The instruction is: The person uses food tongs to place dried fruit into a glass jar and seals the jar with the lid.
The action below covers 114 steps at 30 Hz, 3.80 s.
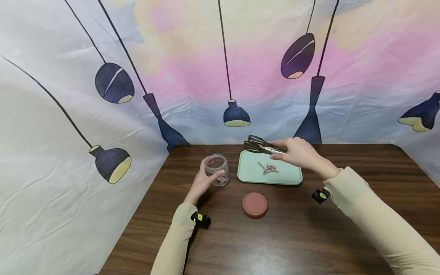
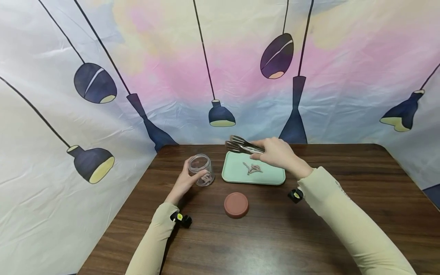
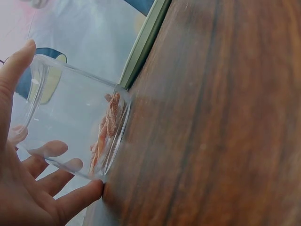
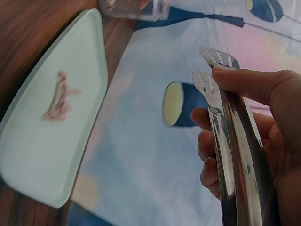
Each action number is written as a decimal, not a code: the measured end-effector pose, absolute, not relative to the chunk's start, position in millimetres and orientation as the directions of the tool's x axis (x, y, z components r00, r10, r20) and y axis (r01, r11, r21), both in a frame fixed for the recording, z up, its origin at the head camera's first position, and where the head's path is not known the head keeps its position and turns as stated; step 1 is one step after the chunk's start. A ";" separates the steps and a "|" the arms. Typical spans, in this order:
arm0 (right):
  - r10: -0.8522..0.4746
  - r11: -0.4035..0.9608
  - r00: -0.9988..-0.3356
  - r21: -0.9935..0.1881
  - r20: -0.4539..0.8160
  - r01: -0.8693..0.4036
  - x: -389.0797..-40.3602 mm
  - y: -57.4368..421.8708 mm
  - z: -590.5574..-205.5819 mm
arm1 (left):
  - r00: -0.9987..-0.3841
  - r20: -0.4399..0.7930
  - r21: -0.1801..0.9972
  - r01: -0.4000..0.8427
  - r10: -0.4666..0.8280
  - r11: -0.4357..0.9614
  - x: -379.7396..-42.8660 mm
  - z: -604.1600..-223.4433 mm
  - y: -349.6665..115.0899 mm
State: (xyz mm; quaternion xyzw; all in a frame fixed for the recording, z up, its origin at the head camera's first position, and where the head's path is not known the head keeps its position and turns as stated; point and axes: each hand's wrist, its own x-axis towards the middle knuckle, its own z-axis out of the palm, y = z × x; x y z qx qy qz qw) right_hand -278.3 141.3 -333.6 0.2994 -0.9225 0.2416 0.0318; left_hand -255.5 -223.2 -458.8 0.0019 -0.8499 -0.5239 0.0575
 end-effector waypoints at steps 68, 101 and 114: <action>-0.518 0.779 -0.835 -0.299 0.188 -0.551 -288.0 202.1 -424.3 | -0.992 0.119 0.897 0.084 -0.053 0.434 -255.5 -460.8 -223.8; -0.487 0.794 -0.852 -0.310 0.191 -0.523 -290.4 205.0 -396.7 | -0.992 0.114 0.897 0.082 -0.047 0.435 -255.8 -460.6 -223.3; -0.430 0.829 -0.873 -0.282 0.231 -0.483 -290.5 208.7 -375.1 | -0.993 0.106 0.900 0.079 -0.041 0.429 -254.2 -460.0 -223.2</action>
